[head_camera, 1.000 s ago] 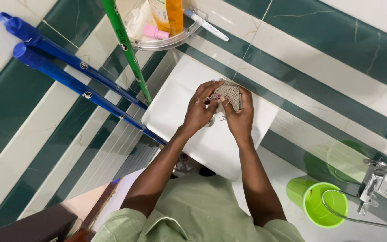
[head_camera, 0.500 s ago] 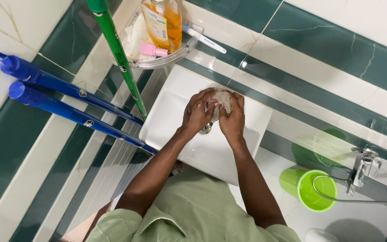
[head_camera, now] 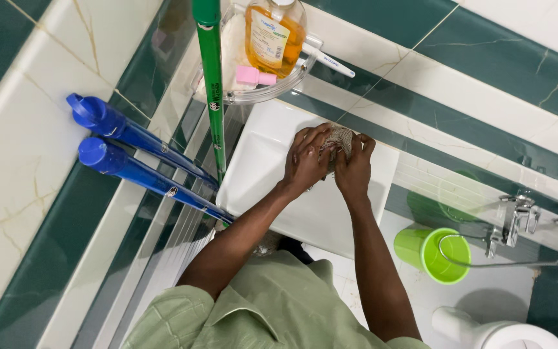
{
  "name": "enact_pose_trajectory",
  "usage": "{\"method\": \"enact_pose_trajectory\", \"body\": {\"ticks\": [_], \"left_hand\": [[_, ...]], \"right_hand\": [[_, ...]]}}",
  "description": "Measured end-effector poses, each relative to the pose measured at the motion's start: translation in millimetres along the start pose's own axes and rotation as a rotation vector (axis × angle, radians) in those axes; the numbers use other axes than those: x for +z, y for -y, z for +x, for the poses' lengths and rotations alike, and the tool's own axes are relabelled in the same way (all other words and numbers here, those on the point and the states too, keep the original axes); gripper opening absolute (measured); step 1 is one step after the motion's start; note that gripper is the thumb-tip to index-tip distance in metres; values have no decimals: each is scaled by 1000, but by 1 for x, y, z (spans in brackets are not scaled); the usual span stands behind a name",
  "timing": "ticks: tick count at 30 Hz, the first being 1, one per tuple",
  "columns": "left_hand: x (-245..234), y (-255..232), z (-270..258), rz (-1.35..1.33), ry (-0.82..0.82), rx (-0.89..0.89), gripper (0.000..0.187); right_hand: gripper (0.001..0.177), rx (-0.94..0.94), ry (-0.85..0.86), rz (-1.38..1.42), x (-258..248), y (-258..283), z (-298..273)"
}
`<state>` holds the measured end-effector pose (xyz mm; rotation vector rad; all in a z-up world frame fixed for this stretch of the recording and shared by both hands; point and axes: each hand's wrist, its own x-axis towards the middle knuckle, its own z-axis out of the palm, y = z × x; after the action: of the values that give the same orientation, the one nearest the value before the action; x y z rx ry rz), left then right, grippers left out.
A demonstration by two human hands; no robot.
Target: The person washes a cloth by hand under a running faucet at a sink and then moves to another faucet to continue rinsing it over a bucket.
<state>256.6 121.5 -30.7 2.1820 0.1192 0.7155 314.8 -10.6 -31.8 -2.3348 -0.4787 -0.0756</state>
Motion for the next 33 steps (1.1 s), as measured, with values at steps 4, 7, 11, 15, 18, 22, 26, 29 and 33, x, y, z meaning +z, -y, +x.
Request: {"method": "enact_pose_trajectory", "body": {"ticks": [4, 7, 11, 15, 18, 22, 26, 29, 33], "left_hand": [[-1, -17, 5, 9, 23, -78, 44], [2, -20, 8, -16, -12, 28, 54], [13, -18, 18, -22, 4, 71, 50], [21, -14, 16, -67, 34, -43, 47], [24, -12, 13, -19, -4, -28, 48], [19, -19, 8, 29, -2, -46, 47], [7, -29, -5, -1, 60, -103, 44], [5, -32, -14, -27, 83, -138, 45], [3, -31, -14, -84, 107, -179, 48]], "right_hand": [[46, -45, -14, 122, -12, 10, -1], [50, -108, -47, 240, -12, 3, 5], [49, -157, -84, 338, -4, -20, 16], [44, -172, -37, 550, -2, -31, 28], [47, -240, -54, 348, -10, -24, 28], [48, -212, 62, 265, -28, -10, 23], [50, -196, 181, 213, -44, -1, 13], [54, -217, 254, 209, -56, 1, 7], [57, -249, 287, 244, -69, 4, 9]]}}
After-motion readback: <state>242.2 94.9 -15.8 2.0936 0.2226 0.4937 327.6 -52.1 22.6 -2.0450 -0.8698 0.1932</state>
